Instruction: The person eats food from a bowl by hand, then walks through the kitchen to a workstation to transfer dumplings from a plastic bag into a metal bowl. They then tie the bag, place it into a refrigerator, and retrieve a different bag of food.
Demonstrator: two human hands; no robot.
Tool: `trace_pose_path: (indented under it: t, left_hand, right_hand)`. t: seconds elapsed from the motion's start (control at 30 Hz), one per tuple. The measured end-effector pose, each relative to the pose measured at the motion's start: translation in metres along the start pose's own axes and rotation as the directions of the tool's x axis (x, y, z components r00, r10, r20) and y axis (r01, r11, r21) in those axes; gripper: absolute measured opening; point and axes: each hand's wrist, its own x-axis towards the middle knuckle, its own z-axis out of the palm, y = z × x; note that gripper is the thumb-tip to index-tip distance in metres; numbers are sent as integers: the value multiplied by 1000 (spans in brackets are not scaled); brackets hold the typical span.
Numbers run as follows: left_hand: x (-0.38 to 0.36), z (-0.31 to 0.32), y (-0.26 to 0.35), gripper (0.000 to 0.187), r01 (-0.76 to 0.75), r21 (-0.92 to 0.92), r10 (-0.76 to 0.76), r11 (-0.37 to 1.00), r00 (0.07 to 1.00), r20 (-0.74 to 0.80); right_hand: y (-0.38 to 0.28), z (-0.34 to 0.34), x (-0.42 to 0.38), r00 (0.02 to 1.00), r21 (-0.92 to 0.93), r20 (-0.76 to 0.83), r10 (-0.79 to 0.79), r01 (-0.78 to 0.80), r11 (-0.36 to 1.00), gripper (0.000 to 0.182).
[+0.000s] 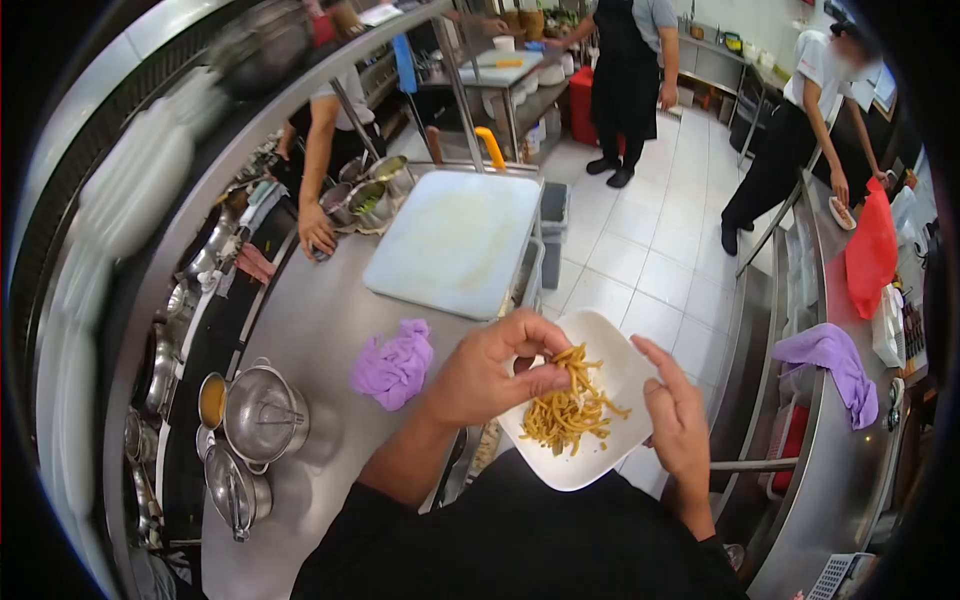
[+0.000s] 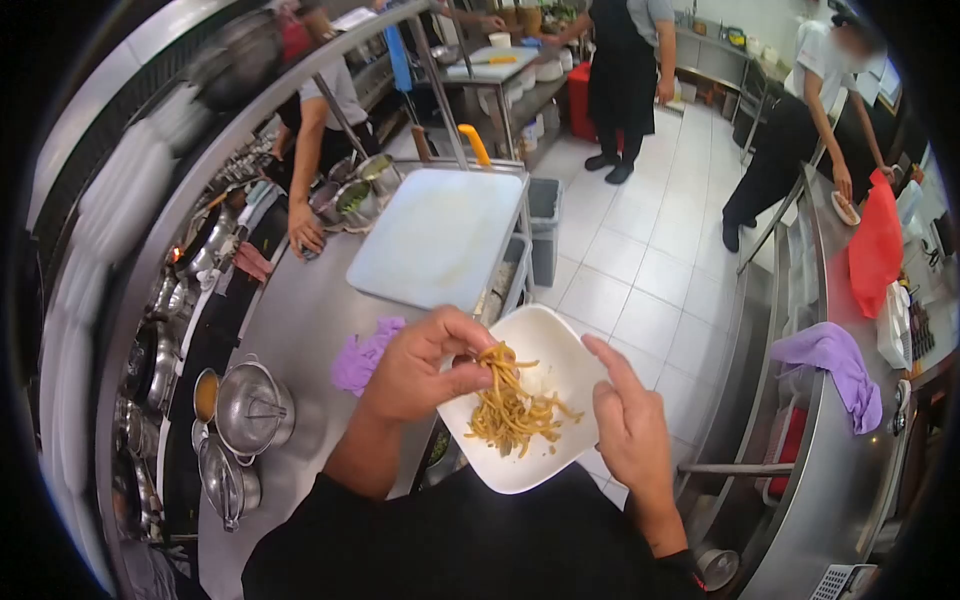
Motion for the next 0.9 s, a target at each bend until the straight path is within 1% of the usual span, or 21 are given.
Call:
trace_pose_path:
  t: [0.07,0.1,0.13,0.17,0.23,0.3,0.33,0.4,0.43,0.47,0.5,0.53,0.57,0.63,0.67,0.7,0.73,0.77,0.83,0.87,0.9]
  left_hand:
    - [2,1,26,29,-15,-253,21,967,1000,21]
    - [49,1,-11,28,-10,-408,15,913,1000,10]
    - [64,-16,-3,27,16,-432,3,902,999,44]
    - [82,-25,2,25,30,-480,0,877,998,63]
    - [115,-54,14,24,38,-413,42,910,982,183]
    - [147,-67,10,24,-22,-465,155,885,956,251]
    - [163,-67,6,25,-81,-538,250,839,936,249]
    - [191,-58,-10,23,-155,-703,430,694,872,233]
    - [204,-48,-23,25,-167,-787,514,593,832,211]
    - [216,-50,-31,25,-213,-794,565,569,803,189]
    - [228,-51,-37,26,-258,-801,614,541,771,166]
    - [239,-57,-41,23,-344,-732,636,588,756,156]
    - [249,-55,-46,22,-395,-693,648,603,749,137]
    - [270,-52,-55,19,-490,-606,671,627,735,100]
    - [289,-49,-62,19,-579,-543,728,608,680,88]
    - [306,-44,-72,20,-624,-524,756,580,652,60]
    - [323,-38,-82,20,-666,-503,782,551,623,31]
    - [339,-27,-94,21,-668,-527,776,525,630,-24]
    - [369,-20,-103,21,-554,-541,673,633,739,30]
    - [383,-33,-96,21,-424,-507,559,751,816,147]
    - [398,-31,-98,21,-348,-464,477,815,857,196]
  right_hand:
    - [-17,-2,-12,999,-1,-21,-35,35,999,45]
    - [-16,-26,37,999,-89,-32,-35,32,995,44]
    - [-19,-19,53,994,-52,-52,-101,98,994,44]
    - [-23,-20,69,988,-55,-71,-135,132,990,44]
    - [-31,-22,100,973,-65,-109,-203,197,978,45]
    - [-33,-31,122,963,-90,-134,-234,224,971,47]
    - [-34,-36,133,961,-97,-147,-235,223,970,49]
    - [-39,-44,151,975,-56,-159,-155,148,987,50]
    - [-39,-47,162,981,-32,-157,-116,112,993,50]
    - [-34,-51,174,975,-60,-164,-150,142,988,51]
    - [-32,-53,186,976,-3,-185,-111,113,994,53]
    - [-30,-56,196,978,55,-196,-67,79,995,55]
    - [-28,-61,207,978,112,-207,-19,43,993,57]
    - [-23,-81,230,988,102,-155,-9,25,994,59]
    - [-18,-89,242,985,74,-172,-36,49,996,59]
    - [-14,-99,255,980,42,-187,-64,73,996,59]
    - [-10,-112,269,989,51,-133,-57,65,997,59]
    - [-7,-129,284,996,58,-73,-44,48,997,58]
    - [-1,-161,313,1000,43,-7,-24,24,999,58]
    - [3,-174,330,999,31,-3,-32,32,999,58]
    - [5,-188,344,1000,25,6,-19,19,1000,58]
